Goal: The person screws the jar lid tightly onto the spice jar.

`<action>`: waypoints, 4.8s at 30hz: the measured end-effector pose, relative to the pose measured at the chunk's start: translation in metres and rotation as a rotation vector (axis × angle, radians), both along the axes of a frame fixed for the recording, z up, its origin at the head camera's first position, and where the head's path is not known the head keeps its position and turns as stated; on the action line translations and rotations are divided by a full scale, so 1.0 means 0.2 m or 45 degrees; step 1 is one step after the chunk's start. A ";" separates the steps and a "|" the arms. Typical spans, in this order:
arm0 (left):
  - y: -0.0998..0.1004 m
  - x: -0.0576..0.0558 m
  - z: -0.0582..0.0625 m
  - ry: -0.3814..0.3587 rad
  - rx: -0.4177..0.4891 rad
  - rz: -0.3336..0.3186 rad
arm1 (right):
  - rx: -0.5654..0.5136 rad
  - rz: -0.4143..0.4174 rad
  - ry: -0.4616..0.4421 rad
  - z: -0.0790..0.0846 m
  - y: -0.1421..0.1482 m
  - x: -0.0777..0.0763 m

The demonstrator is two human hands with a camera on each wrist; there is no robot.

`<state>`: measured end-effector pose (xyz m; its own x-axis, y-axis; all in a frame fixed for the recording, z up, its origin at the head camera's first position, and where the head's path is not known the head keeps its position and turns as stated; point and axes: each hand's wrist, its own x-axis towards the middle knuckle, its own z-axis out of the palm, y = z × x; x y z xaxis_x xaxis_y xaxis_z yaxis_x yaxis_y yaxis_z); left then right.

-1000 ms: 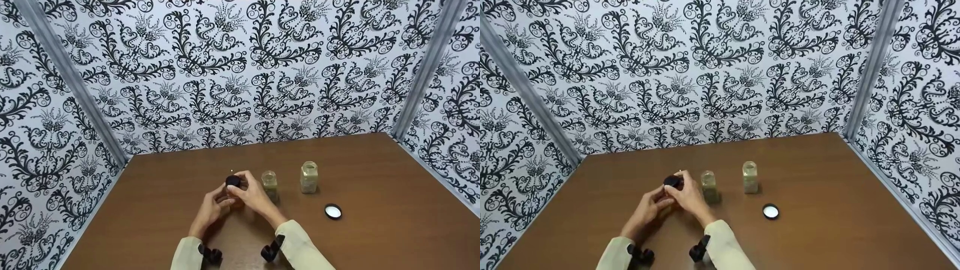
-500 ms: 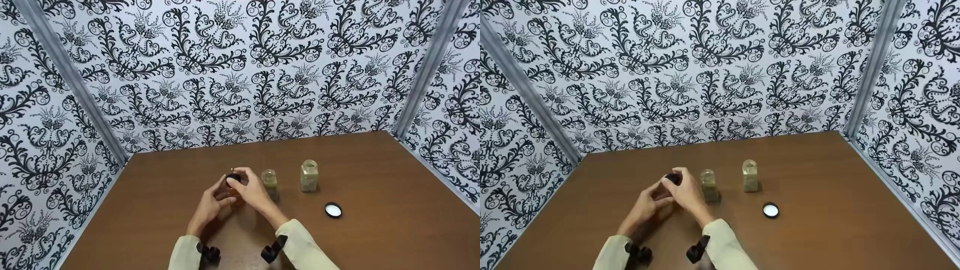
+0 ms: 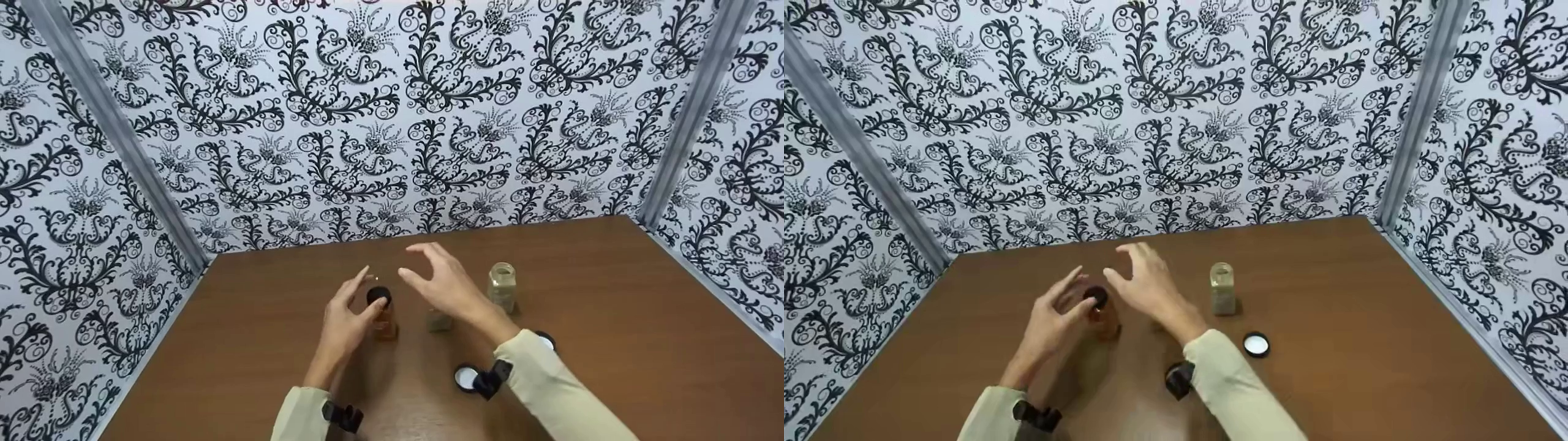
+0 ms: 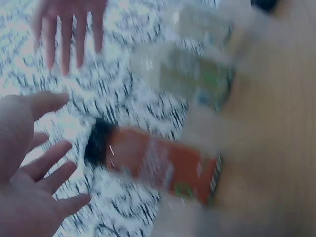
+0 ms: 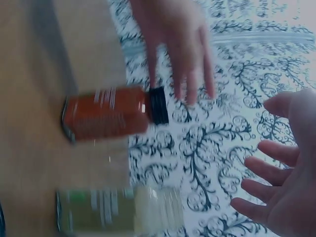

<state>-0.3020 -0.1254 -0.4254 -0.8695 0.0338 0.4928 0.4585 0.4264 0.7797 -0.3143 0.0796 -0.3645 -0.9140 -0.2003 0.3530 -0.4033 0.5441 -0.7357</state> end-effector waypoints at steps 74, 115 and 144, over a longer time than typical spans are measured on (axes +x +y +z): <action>0.46 -0.05 -0.25 -0.339 -0.027 -0.111 | 0.651 0.285 0.024 -0.44 0.40 0.45; 0.47 -0.17 -0.33 -0.301 0.077 -0.227 | 0.859 0.338 -0.140 -0.40 0.33 0.45; 0.48 -0.18 -0.34 -0.237 0.090 -0.296 | 0.877 0.331 0.095 -0.39 0.32 0.44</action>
